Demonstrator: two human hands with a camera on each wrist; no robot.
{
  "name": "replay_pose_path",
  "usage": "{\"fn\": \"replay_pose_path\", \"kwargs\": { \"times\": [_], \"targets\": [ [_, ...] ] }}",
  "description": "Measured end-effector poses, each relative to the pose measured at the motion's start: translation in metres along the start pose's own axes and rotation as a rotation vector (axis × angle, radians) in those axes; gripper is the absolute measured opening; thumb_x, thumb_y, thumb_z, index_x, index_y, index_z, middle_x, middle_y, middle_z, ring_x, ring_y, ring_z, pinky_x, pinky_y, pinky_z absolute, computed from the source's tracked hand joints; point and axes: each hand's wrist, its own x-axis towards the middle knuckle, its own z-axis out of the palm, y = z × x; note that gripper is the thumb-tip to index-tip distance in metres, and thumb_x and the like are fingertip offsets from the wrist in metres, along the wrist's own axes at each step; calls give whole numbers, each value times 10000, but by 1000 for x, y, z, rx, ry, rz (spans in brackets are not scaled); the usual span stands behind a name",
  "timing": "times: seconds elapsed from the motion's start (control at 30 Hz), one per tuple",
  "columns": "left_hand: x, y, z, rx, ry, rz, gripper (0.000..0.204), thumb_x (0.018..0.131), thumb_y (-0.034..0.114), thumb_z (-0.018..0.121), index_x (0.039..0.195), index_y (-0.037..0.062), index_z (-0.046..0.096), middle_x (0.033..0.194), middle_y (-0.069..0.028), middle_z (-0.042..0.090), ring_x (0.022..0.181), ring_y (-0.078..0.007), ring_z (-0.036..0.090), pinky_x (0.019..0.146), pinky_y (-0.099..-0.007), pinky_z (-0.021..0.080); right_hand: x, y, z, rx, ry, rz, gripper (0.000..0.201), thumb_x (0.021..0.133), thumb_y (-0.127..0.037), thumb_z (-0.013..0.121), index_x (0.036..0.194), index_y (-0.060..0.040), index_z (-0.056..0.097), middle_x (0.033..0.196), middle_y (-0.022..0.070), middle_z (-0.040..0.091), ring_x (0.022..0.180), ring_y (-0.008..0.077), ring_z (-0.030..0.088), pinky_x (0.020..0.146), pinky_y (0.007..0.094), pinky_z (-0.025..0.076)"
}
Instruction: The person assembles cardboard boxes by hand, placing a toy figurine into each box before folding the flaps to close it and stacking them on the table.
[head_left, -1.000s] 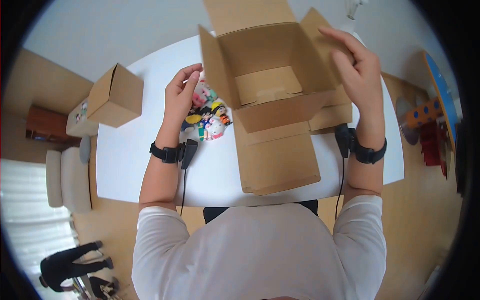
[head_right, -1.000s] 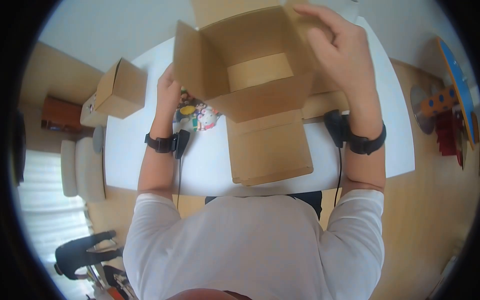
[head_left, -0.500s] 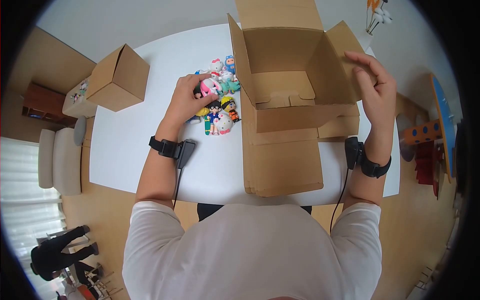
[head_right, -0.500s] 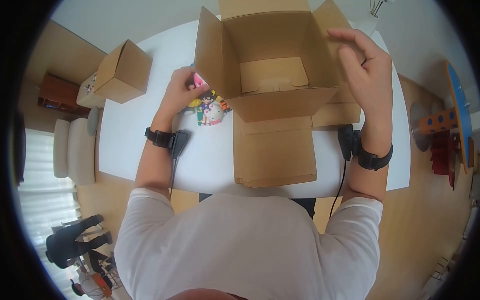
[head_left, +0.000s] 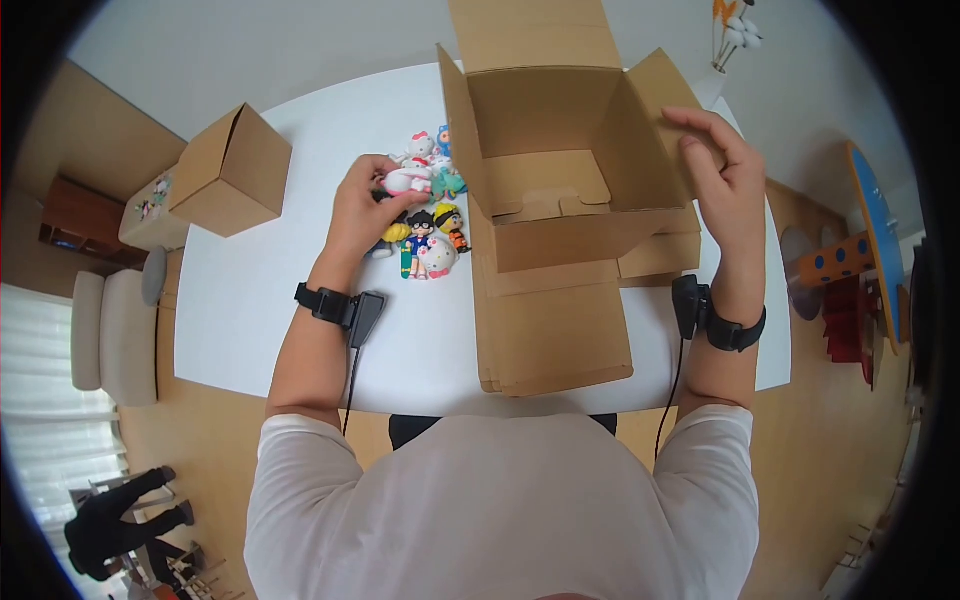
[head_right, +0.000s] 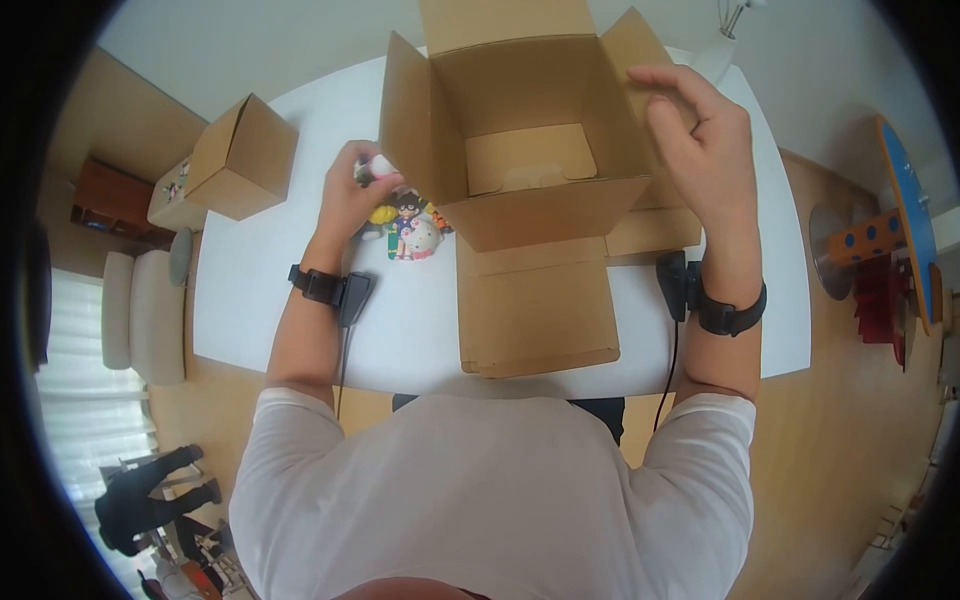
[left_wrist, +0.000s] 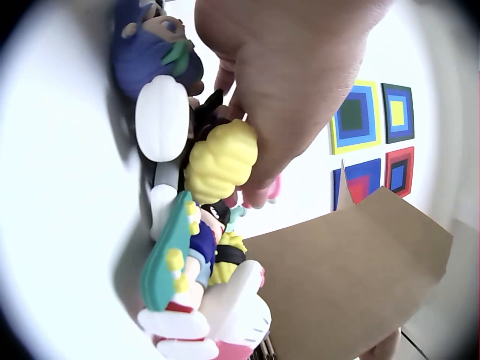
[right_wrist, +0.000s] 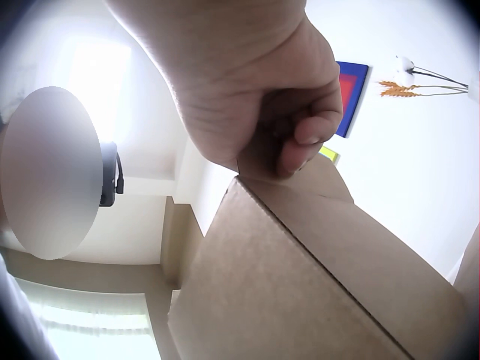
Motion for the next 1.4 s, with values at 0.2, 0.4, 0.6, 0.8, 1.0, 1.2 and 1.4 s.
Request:
{"fn": "replay_pose_path", "kwargs": {
  "times": [0.2,0.4,0.6,0.8,1.0,1.2,1.4],
  "targets": [
    [1,24,-18,-389,339,385,454,816,-21,776,1185,56,522,1190,-88,550,1052,-190,594,883,-335,525,2,4,-3,-75,1,-39,288,863,-149,557,1083,-45,711,695,35,631,519,60,423,523,248,371],
    [-32,149,-31,27,358,824,552,744,-90,758,1252,45,588,1254,-137,505,1069,-259,599,902,-365,529,1,-12,-4,-118,-46,51,301,881,-97,521,1114,-25,699,642,-32,535,600,42,433,565,230,370],
    [-5,221,8,404,169,870,366,780,-58,671,1103,110,711,1014,-91,631,886,-251,634,726,-356,520,-1,-21,-9,-124,-84,85,319,865,-119,525,1116,-42,706,632,-14,547,572,42,435,546,236,374],
    [3,226,19,409,-183,559,327,792,-24,681,1111,45,682,1013,-110,652,874,-299,629,744,-372,519,-1,-23,-10,-155,-85,47,316,850,-194,543,1077,-43,702,625,134,602,516,215,521,569,339,449],
    [24,228,18,561,-444,470,346,807,1,676,1151,37,671,978,-147,658,870,-344,639,742,-391,518,-1,-29,-10,-147,-122,74,314,849,-187,536,1074,-40,698,684,154,643,544,239,561,597,353,475],
    [23,224,28,436,-300,545,341,822,-32,645,1155,35,674,965,-139,673,858,-318,641,756,-365,527,-2,-24,-7,-125,-82,16,310,845,-181,541,1069,-39,700,685,157,642,545,238,562,594,353,477],
    [18,201,-1,-35,321,753,303,906,-17,600,1206,12,631,1154,-123,659,1008,-252,651,827,-340,537,1,-18,-5,-130,-100,39,304,839,-168,542,1063,-40,704,667,146,630,520,213,542,570,335,456]
  ]
}}
